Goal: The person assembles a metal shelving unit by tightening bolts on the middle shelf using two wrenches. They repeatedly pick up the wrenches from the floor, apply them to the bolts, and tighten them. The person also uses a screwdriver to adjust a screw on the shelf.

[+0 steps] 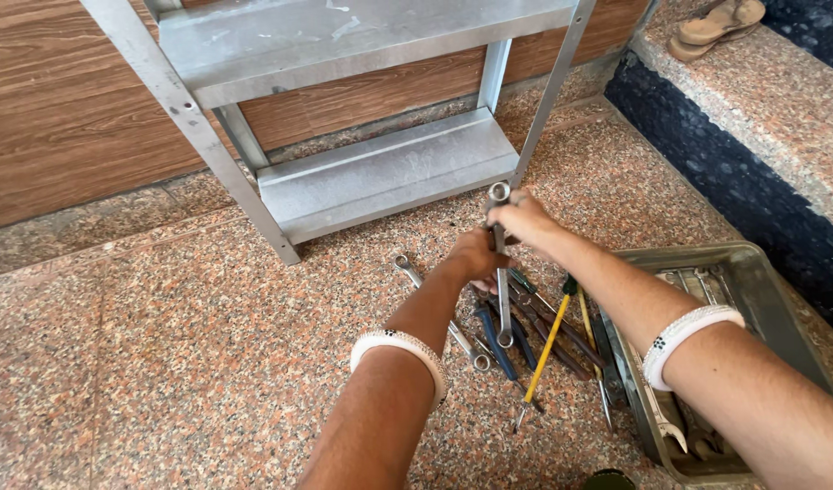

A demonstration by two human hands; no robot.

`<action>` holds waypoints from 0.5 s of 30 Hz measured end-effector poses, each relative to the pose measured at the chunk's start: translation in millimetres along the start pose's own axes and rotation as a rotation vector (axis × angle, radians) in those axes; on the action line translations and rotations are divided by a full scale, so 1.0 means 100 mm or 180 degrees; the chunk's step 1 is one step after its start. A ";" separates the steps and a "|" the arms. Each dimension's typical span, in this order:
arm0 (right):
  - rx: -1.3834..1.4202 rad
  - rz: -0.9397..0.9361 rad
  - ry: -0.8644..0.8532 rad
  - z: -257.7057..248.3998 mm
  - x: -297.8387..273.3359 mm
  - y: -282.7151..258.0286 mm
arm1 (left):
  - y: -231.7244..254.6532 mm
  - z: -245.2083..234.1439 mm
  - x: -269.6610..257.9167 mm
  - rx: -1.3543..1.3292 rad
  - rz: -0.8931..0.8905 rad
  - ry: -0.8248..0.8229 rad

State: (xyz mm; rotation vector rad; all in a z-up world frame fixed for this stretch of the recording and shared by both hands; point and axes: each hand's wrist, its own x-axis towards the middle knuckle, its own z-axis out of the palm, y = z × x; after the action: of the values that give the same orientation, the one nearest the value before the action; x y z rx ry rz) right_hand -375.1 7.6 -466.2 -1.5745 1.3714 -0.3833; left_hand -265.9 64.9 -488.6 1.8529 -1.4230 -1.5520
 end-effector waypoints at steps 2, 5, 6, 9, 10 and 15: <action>-0.0313 0.0026 -0.0200 0.09 -0.04 -0.02 | -0.03 -0.04 -0.03 -0.0101 -0.0061 0.0140; -0.0834 0.0239 -0.0393 0.23 -0.07 0.02 | -0.12 -0.14 -0.02 -0.0227 -0.0275 0.0361; -0.1017 0.0339 -0.0438 0.27 -0.07 0.05 | -0.16 -0.17 0.00 -0.0264 -0.0366 0.0436; -0.0826 0.0284 -0.0914 0.40 -0.01 0.13 | -0.33 -0.23 0.06 -0.0705 -0.0509 0.0730; -0.0795 0.0308 -0.0937 0.44 0.01 0.17 | -0.41 -0.24 0.08 -0.0793 -0.0554 0.0725; -0.0883 0.0357 -0.1033 0.69 0.19 0.37 | -0.72 -0.27 0.20 -0.1000 -0.0712 0.0774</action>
State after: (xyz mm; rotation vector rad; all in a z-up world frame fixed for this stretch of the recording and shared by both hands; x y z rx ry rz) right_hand -338.3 25.9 -535.3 -1.6859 1.2884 0.1340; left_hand -210.2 70.9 -545.1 1.9718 -0.8374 -1.4846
